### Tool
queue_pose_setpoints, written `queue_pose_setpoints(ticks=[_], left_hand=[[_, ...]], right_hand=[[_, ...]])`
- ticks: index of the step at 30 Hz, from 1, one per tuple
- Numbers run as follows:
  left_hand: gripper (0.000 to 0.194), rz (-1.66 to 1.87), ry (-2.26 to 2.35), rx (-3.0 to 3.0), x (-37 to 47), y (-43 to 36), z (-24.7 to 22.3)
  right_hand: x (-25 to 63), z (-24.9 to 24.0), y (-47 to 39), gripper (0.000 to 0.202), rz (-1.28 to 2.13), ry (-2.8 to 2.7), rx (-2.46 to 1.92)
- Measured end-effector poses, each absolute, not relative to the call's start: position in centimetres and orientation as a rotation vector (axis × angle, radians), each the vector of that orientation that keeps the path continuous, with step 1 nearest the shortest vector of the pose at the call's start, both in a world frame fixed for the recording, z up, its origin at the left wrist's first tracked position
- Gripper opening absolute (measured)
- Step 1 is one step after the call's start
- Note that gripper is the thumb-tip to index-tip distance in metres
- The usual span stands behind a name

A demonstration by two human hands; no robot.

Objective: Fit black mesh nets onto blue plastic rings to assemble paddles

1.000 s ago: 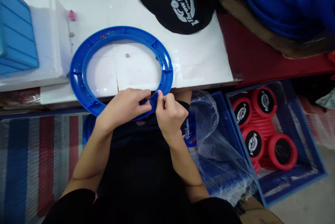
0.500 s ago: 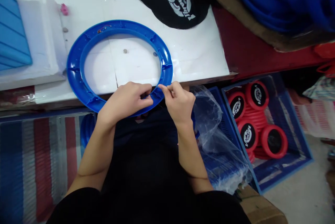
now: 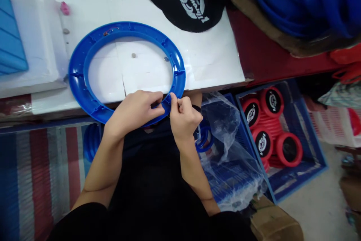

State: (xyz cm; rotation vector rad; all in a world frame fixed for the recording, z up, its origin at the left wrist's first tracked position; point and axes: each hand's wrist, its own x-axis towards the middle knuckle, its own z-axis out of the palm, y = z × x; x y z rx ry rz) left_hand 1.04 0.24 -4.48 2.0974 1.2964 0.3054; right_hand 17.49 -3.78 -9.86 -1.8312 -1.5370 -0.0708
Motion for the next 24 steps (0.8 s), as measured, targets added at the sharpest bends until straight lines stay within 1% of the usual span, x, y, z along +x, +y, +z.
queue_pose_setpoints(ticks=[8, 15, 21, 24], left_hand=[[0.021, 0.320, 1.297, 2.095, 1.0, 0.4, -4.6], [0.019, 0.315, 1.296, 2.095, 1.1, 0.6, -4.5], [0.017, 0.320, 1.302, 2.095, 1.3, 0.6, -4.6], [0.018, 0.333, 1.316, 2.097, 1.3, 0.6, -4.7]], right_hand=[[17.4, -8.1, -3.6, 0.047, -0.021, -1.626, -1.916], [19.1, -8.7, -2.8, 0.044, 0.147, -1.627, -1.806], [19.7, -10.3, -2.2, 0.044, -0.057, -1.669, -1.794], [19.5, -10.8, -2.2, 0.043, -0.098, -1.669, -1.787]])
